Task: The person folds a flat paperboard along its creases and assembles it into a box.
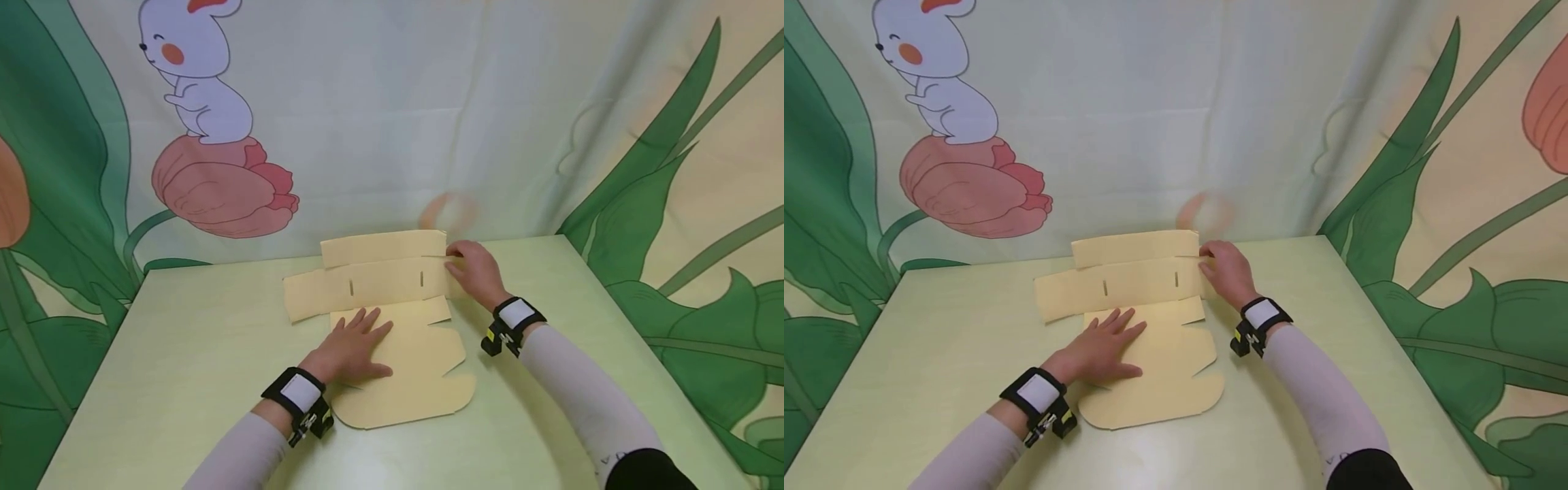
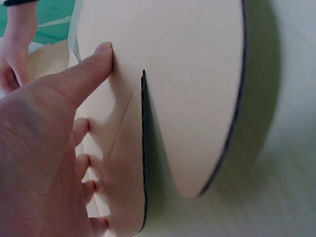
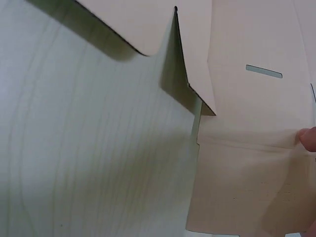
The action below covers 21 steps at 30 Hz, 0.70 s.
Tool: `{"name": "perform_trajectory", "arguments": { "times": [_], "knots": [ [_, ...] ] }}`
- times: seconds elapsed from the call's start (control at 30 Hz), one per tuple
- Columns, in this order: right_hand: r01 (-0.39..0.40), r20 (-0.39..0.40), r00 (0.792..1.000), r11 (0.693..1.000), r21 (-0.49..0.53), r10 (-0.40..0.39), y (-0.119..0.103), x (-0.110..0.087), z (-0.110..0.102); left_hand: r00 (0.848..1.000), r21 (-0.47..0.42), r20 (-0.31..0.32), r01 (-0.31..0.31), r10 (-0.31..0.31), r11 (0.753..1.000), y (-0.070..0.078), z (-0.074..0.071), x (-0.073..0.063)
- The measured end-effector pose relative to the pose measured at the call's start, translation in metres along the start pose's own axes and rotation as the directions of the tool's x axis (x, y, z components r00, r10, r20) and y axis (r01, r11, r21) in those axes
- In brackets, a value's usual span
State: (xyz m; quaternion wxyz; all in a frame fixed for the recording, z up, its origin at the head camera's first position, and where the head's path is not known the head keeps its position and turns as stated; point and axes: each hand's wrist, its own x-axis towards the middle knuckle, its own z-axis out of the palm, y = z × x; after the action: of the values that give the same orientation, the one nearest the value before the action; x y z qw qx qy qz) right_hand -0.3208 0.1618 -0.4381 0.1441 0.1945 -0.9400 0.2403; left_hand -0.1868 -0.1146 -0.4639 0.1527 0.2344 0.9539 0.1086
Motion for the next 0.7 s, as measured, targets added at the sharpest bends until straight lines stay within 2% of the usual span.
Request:
{"name": "perform_trajectory", "arguments": {
  "times": [0.4, 0.7],
  "knots": [
    [0.033, -0.018, 0.999, 0.997, -0.071, -0.034, 0.001, -0.014, -0.003, 1.000, -0.025, -0.002, -0.007, 0.007, 1.000, -0.004, -0.002, 0.003],
    [0.035, 0.015, 0.999, 0.999, -0.012, -0.035, 0.001, -0.017, -0.007, 0.999, -0.049, -0.050, -0.016, 0.013, 0.999, -0.007, 0.004, 0.005]
  ]
}}
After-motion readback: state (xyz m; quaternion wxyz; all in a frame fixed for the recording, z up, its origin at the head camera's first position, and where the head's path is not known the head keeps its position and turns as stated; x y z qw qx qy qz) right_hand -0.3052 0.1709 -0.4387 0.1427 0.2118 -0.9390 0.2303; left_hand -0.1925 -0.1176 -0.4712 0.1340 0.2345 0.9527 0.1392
